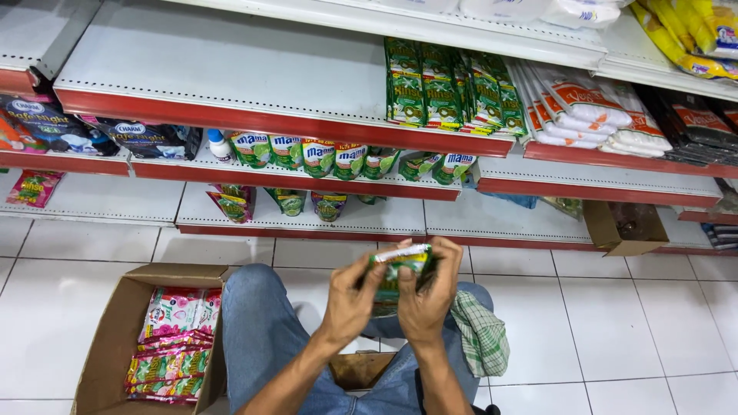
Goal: The recorder is scanning barcodes on small detergent packets and wiping them with a cloth before putting them in a box.
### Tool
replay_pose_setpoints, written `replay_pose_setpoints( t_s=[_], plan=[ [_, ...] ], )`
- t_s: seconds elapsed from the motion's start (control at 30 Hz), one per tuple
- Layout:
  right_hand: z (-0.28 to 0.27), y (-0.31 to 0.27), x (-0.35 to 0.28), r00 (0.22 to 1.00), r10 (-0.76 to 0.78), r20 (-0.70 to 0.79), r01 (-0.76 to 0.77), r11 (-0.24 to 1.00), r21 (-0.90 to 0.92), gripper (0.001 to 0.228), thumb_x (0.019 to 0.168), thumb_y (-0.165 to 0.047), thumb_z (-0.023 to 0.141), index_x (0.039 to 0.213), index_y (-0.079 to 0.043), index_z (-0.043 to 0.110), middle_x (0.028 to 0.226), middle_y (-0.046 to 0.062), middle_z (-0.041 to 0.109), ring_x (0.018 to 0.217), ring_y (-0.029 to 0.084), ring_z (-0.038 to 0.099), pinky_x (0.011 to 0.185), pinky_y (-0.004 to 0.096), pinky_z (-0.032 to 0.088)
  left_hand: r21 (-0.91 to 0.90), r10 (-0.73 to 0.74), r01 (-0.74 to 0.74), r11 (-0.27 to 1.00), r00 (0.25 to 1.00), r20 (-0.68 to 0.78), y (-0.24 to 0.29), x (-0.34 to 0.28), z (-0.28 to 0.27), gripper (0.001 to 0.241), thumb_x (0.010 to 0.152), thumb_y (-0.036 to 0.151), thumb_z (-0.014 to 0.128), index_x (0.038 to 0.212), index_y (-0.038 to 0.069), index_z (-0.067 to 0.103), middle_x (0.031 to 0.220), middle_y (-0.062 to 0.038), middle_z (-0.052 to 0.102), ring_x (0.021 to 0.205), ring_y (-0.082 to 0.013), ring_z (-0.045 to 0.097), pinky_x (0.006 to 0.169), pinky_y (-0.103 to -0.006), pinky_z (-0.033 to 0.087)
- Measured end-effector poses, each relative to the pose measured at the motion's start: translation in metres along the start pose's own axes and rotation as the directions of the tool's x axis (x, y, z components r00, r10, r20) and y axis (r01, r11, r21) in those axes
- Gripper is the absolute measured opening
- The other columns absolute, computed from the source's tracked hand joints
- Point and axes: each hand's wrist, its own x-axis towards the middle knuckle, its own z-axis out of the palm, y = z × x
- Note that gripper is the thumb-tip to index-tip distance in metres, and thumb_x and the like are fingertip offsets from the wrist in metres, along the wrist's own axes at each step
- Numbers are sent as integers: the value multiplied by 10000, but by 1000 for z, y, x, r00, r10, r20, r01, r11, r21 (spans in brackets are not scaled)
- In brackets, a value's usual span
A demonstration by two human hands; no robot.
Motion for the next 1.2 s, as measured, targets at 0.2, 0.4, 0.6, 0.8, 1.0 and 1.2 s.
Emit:
replay_pose_setpoints(
  t_s=[0.2,0.4,0.6,0.8,1.0,1.2],
  plan=[
    [6,44,-10,953,-160,259,60,933,354,817,1038,-649,514,1441,43,356,1399,193,536,1308,247,548,1112,373,435,-144,-112,102,984,991,-67,-12,12,1,371,1104,309,508,1274,11,648,978,-67,738,876,-83,655,753,-237,564],
    [19,55,-7,987,8,158,-66,930,362,730,1023,-571,552,1409,44,485,1215,120,660,1092,187,636,945,331,535,-108,12,-17,994,999,-45,34,33,4,389,1117,325,494,1266,-23,586,1051,-76,669,944,-103,598,800,-260,513],
    [-9,67,23,993,67,-92,-18,891,453,642,1091,-502,530,1445,29,458,1204,62,615,1074,133,597,930,294,526,-232,-65,77,970,996,60,-122,-50,-12,460,1185,374,368,1180,-45,556,1039,-139,618,927,-187,608,776,-258,523],
    [-27,48,29,949,74,-306,124,804,581,590,1136,-451,526,1500,2,422,1177,46,583,1027,100,572,894,290,536,-503,-686,776,381,602,409,-87,-47,-11,628,993,586,289,1322,60,386,1156,-262,647,1079,-349,667,773,-417,622],
    [-38,17,19,991,69,-114,28,730,683,521,1069,-397,493,1438,-40,402,1166,59,614,984,155,646,851,349,599,-632,-686,664,400,674,274,-97,-9,-4,624,976,442,479,1453,52,374,1371,-194,553,1242,-290,623,890,-487,620],
    [-32,37,27,996,88,11,-82,876,475,309,1185,-255,448,1365,-9,497,1163,48,592,1024,100,542,921,248,483,-431,-548,616,659,786,286,-123,-37,4,593,1036,288,501,1568,116,306,1528,-157,471,1362,-245,520,1104,-426,468]
  ],
)
